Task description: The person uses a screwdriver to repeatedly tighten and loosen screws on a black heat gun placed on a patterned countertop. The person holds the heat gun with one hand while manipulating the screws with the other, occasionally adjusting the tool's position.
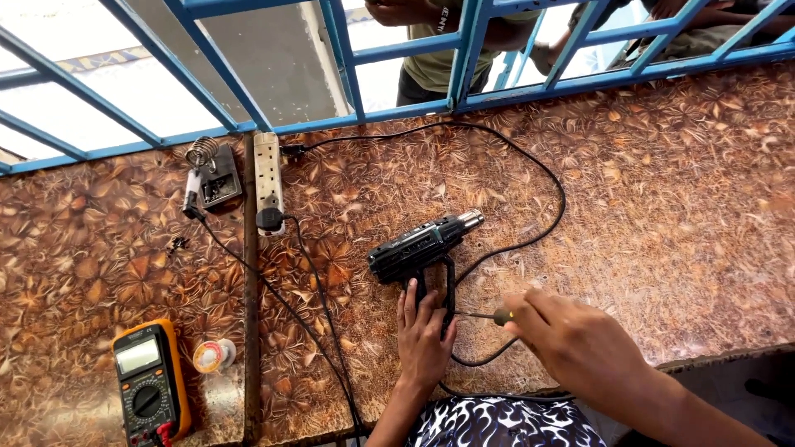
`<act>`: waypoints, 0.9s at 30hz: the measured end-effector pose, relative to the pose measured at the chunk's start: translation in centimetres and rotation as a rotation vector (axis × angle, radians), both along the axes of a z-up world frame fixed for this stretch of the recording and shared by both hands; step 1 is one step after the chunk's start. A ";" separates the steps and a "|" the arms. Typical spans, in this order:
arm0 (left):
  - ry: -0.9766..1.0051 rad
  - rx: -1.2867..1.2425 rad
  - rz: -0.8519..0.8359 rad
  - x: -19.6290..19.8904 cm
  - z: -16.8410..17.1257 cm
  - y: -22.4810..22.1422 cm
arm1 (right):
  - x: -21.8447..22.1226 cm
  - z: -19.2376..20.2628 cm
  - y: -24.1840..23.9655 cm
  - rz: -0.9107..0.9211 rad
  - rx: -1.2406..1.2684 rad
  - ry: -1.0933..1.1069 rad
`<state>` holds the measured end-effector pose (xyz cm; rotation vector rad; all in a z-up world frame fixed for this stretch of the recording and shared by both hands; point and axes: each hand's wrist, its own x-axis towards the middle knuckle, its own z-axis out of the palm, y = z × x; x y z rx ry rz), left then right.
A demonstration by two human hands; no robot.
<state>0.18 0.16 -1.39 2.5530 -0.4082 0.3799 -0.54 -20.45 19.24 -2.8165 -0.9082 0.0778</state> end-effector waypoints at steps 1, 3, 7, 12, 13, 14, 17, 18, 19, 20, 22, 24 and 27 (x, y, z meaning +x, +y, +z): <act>0.002 0.006 0.001 0.1 -0.2 0.0 | 0.0 -0.1 -0.1 0.003 0.014 -0.018; 0.003 -0.002 -0.012 0.1 0.1 0.3 | -0.1 0.7 -0.1 0.149 0.071 -0.016; -0.016 -0.023 0.000 0.0 1.0 0.2 | 0.0 2.3 0.4 0.302 0.283 0.149; -0.029 0.005 0.008 0.1 -0.5 0.1 | 0.0 -0.2 0.0 0.069 0.096 -0.067; -0.027 0.008 0.007 0.2 -0.7 0.2 | 0.1 -0.9 -0.4 0.083 0.141 -0.053; -0.028 0.010 -0.001 0.3 -0.5 0.2 | 0.0 0.3 -0.3 0.075 0.143 -0.055; -0.029 0.009 0.005 0.3 -0.2 0.1 | -0.1 1.9 -0.1 0.315 0.204 0.098; -0.033 0.010 0.005 0.2 -0.2 0.1 | -0.2 0.9 -0.1 0.235 0.138 -0.015; -0.037 0.012 0.004 0.2 -0.2 0.2 | -0.3 -0.1 0.0 0.155 0.072 -0.128; -0.027 0.015 0.006 0.3 0.4 0.2 | -0.3 0.0 -0.1 0.155 0.076 -0.119; -0.076 -0.016 -0.007 0.1 1.6 0.2 | -0.1 0.3 -0.3 -0.004 -0.002 -0.092; -0.063 0.010 0.008 0.0 1.2 0.1 | -0.3 -0.6 -0.6 0.079 0.070 -0.117; -0.071 0.032 0.006 0.3 0.7 0.3 | -0.5 -0.7 -0.4 0.184 0.156 -0.174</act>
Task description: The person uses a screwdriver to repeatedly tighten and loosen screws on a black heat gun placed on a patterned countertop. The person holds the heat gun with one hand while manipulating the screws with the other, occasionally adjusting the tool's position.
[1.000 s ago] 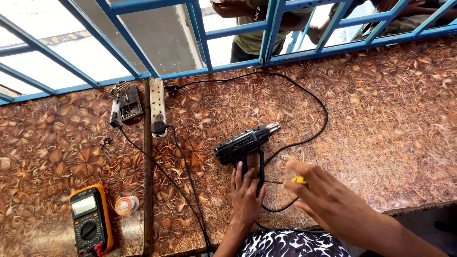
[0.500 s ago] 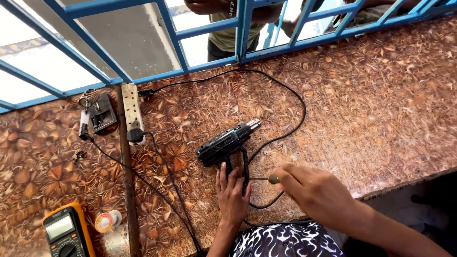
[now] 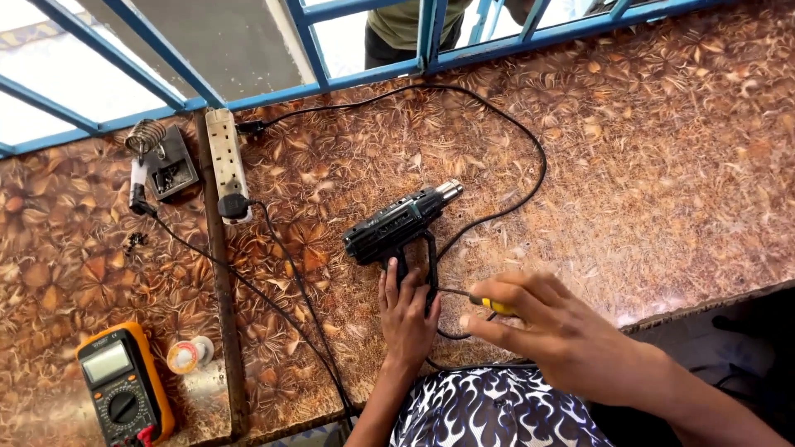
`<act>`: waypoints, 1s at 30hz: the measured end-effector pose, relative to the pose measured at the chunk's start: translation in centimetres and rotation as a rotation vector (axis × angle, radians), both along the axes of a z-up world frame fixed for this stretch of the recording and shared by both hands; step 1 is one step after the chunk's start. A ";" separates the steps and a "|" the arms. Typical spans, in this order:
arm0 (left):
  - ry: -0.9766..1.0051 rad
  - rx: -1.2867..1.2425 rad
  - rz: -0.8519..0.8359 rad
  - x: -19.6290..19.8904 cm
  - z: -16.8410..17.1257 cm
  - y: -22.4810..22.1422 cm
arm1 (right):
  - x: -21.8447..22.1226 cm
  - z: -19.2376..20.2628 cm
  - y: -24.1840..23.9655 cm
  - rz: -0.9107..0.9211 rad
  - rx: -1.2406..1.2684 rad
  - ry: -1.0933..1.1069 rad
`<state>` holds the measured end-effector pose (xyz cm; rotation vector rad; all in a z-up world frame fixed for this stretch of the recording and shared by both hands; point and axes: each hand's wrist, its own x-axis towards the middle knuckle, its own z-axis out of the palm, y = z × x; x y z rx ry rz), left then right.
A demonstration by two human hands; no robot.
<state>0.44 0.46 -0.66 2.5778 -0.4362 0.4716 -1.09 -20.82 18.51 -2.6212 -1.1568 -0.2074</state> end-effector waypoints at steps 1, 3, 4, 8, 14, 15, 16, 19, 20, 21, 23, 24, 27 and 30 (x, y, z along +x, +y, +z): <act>0.000 -0.005 -0.004 -0.2 -0.1 0.0 | -0.1 0.3 0.2 0.037 0.011 -0.013; 0.014 0.000 0.009 -0.2 -0.3 -0.2 | 0.4 0.4 0.2 -0.063 0.014 -0.001; 0.020 0.007 0.012 -0.2 -0.5 -0.2 | 0.5 0.4 0.3 -0.173 0.018 0.004; 0.018 -0.002 0.009 -0.2 -1.0 -0.1 | 0.3 1.5 -0.6 -0.140 0.137 0.027; 0.034 0.001 0.007 -0.2 -0.4 -0.3 | 0.2 1.0 -1.1 -0.123 0.119 0.119; 0.037 -0.001 0.008 -0.2 -0.4 -0.3 | 0.4 0.8 -1.3 -0.183 0.090 0.133; 0.040 -0.002 0.009 -0.2 -0.5 -0.3 | 0.5 0.7 -1.6 -0.244 0.061 0.147; 0.045 -0.038 0.002 -0.2 -0.6 -0.2 | 0.1 -0.5 -2.0 -0.186 0.218 0.148; 0.043 -0.039 0.005 -0.1 -0.5 -0.3 | 0.1 0.0 -1.9 -0.183 0.217 0.146; 0.065 -0.076 0.004 -0.2 -0.5 -0.2 | -0.1 0.6 -1.8 -0.150 0.241 0.164; 0.088 -0.112 0.004 -0.3 -0.2 -0.3 | -0.3 0.9 -1.8 -0.117 0.265 0.183; 0.069 -0.134 0.013 -0.3 0.0 -0.3 | -0.4 0.7 -1.9 -0.118 0.296 0.180; 0.060 -0.158 0.018 -0.3 0.7 -0.7 | -0.5 0.6 -2.0 -0.123 0.343 0.184; 0.076 -0.166 0.021 -0.2 0.6 -1.0 | -1.0 0.1 -2.3 -0.132 0.386 0.200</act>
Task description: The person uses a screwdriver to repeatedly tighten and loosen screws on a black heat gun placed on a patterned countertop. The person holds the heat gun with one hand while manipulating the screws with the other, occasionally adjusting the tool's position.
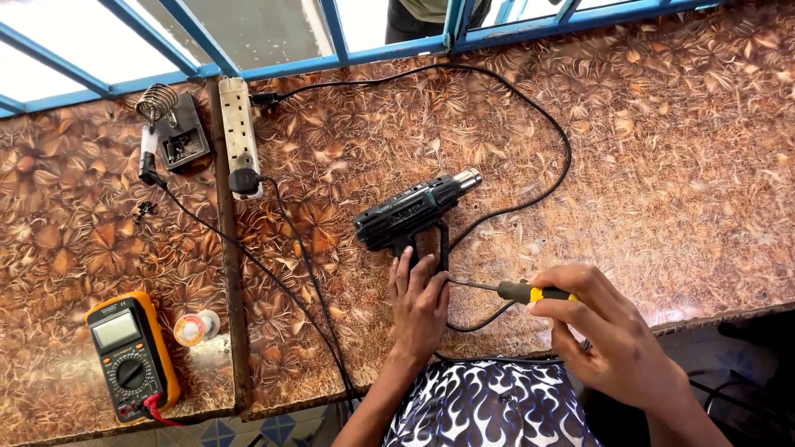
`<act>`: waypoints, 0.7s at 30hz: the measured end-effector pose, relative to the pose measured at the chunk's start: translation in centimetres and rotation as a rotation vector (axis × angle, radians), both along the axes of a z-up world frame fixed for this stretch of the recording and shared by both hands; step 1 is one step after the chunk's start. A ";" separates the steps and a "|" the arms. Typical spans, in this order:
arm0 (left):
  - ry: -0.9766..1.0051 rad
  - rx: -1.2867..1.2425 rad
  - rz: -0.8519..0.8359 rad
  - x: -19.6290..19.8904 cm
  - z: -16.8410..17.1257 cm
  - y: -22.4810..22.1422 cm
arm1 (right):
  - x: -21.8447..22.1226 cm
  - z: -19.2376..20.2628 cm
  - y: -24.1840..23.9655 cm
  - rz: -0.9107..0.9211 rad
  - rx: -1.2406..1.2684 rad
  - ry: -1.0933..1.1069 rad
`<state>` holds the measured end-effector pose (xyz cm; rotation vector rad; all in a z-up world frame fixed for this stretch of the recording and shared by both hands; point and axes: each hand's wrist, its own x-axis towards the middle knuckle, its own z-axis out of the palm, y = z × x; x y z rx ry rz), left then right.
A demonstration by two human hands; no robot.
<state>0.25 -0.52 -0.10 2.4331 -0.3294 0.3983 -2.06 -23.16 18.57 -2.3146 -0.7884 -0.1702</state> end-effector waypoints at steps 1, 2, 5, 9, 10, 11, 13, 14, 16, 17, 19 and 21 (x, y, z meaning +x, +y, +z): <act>0.002 -0.007 0.009 0.1 -0.2 -0.1 | -0.1 -0.3 -0.2 -0.005 0.023 0.004; -0.001 -0.007 0.012 0.3 0.0 -0.2 | -0.2 -0.9 -0.5 -0.002 0.024 0.001; 0.019 -0.038 0.006 0.5 0.4 -0.1 | -0.6 -1.4 -1.1 -0.039 0.087 -0.061; -0.023 -0.309 0.041 0.5 1.3 0.5 | -1.2 -0.4 -0.7 -0.268 0.315 -0.051; -0.022 -0.448 0.070 0.5 1.7 0.7 | -1.4 -0.6 -0.7 -0.366 0.412 -0.055; -0.022 -0.446 0.077 0.7 1.6 1.4 | -1.3 -0.6 -0.5 -0.360 0.414 -0.052; -0.020 -0.523 0.230 1.1 1.5 3.0 | -1.2 -0.6 -0.1 -0.508 0.455 -0.122; -0.019 -0.520 0.239 1.7 1.7 4.2 | -1.3 -0.9 -0.1 -0.501 0.457 -0.115; -0.127 -0.520 0.370 2.6 2.1 6.7 | -1.5 -1.4 -0.2 -0.580 0.486 -0.090; -0.126 -0.514 0.385 2.8 1.8 8.3 | -1.4 -1.8 -0.5 -0.567 0.488 -0.080; -0.191 -0.457 0.566 3.2 1.1 11.8 | -1.2 -2.7 -0.9 -0.558 0.497 -0.127; -0.182 -0.433 0.636 3.7 2.9 13.9 | -1.1 -2.4 -0.6 -0.550 0.500 -0.102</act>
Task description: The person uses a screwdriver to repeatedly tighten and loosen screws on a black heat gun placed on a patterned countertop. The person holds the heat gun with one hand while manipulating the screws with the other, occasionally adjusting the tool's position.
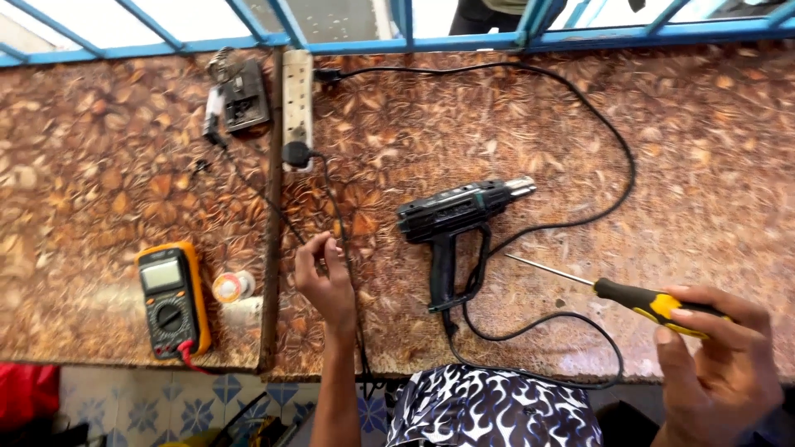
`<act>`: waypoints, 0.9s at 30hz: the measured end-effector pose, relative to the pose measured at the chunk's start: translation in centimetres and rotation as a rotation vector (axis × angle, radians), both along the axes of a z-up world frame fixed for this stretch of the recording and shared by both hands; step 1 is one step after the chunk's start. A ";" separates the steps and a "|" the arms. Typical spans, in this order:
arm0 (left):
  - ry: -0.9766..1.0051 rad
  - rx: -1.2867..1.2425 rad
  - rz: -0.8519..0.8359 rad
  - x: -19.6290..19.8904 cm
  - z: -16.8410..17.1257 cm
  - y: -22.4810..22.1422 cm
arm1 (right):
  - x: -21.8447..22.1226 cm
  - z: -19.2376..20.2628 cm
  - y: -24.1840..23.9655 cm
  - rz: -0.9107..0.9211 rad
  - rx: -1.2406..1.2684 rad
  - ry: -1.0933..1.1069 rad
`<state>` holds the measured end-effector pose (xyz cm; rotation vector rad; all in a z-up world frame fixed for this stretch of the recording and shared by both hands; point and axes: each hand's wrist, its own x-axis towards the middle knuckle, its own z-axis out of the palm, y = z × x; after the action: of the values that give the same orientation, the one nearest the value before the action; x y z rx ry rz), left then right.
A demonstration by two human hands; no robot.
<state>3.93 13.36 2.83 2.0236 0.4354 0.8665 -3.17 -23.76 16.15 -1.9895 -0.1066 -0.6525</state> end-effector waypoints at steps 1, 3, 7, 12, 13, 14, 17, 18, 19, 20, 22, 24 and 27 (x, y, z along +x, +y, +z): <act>0.026 0.005 0.048 0.1 1.0 1.2 | 0.1 0.1 0.2 -0.004 0.003 0.018; 0.049 0.039 0.057 0.0 1.7 2.2 | 0.1 0.8 0.9 0.041 -0.019 0.063; 0.076 0.239 0.076 0.5 1.0 4.8 | 0.9 -1.2 -1.1 0.112 -0.126 0.161; 0.329 0.370 0.292 0.7 1.1 11.2 | 2.1 -3.3 -2.2 0.179 -0.143 0.149; 0.401 0.429 0.313 0.8 1.1 12.3 | 2.2 -2.9 -1.8 0.190 -0.151 0.155; 0.401 0.425 0.324 1.1 0.7 13.0 | 2.5 -2.5 -1.4 0.201 -0.153 0.152; 0.735 0.357 0.256 1.9 0.1 14.7 | 2.8 -1.4 -0.3 0.211 -0.159 0.162; 0.836 0.336 0.244 2.2 0.2 14.8 | 2.9 -1.3 -0.1 0.207 -0.164 0.173; 0.936 0.313 0.232 2.6 0.3 14.9 | 2.9 -1.2 0.1 0.203 -0.169 0.184; 0.935 0.314 0.235 2.4 0.2 14.9 | 3.0 -2.2 -0.7 0.205 -0.168 0.182; 0.872 0.323 0.258 2.0 0.0 15.0 | 3.2 -4.2 -2.2 0.233 -0.128 0.114; 0.661 0.360 0.319 1.2 1.8 12.9 | 2.9 -6.4 -3.2 0.184 -0.041 0.125; 0.330 0.241 0.266 0.1 4.4 7.8 | 2.4 -10.5 -6.1 0.089 0.071 0.196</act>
<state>4.06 21.16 7.25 2.3797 0.8335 0.7708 -0.79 -29.90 5.64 -1.9571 -0.0519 -0.3969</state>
